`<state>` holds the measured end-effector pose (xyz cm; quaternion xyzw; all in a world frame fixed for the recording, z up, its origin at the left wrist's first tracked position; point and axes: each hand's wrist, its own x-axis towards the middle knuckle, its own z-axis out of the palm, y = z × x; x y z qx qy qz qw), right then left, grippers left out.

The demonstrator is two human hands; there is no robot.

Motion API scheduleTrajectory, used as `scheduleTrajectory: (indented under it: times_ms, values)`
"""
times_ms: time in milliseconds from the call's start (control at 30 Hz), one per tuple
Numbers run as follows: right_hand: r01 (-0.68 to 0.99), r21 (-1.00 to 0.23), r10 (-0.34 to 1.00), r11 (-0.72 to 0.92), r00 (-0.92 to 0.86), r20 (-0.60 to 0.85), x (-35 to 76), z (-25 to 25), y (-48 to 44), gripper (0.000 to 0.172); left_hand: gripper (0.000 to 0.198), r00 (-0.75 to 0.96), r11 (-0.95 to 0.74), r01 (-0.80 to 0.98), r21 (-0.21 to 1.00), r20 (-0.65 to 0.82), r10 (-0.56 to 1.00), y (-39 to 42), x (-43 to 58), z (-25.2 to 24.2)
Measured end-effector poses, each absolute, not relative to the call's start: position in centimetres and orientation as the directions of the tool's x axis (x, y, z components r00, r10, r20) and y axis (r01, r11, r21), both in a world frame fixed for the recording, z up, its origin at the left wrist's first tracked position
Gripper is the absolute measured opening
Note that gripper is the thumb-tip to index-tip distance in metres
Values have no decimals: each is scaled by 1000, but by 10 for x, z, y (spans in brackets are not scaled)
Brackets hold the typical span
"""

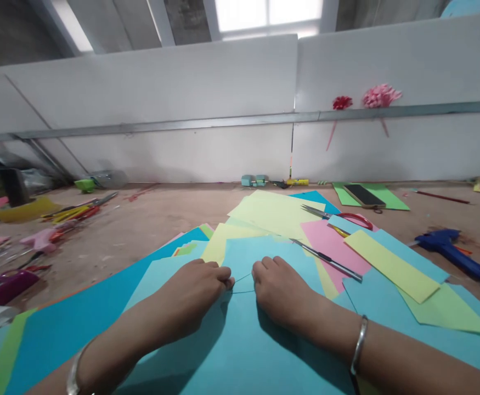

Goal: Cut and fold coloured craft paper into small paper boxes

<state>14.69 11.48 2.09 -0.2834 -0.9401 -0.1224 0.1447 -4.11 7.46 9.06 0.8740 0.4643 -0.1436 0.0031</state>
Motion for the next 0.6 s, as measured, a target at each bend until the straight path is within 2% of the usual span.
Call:
scheduleTrajectory:
  times_ms: [100,233,467,600]
  values:
    - [566,214,490,796,-810,321,153,21,118,23,32,522,-569,812,-128,-276,807,69,-42,94]
    - [623,292,573,726,-782,246,162,23,130,22,31,504,-561,818,-130,-309,806,62,-42,99]
    - [629,317,606,710,-775,178,173,27,145,16,28,481,-542,827,-150,-311,820,57,-40,103]
    - [598,304,579,741,-799,160,173,29,149,19,27,390,-496,831,-250,-373,842,56,-44,108]
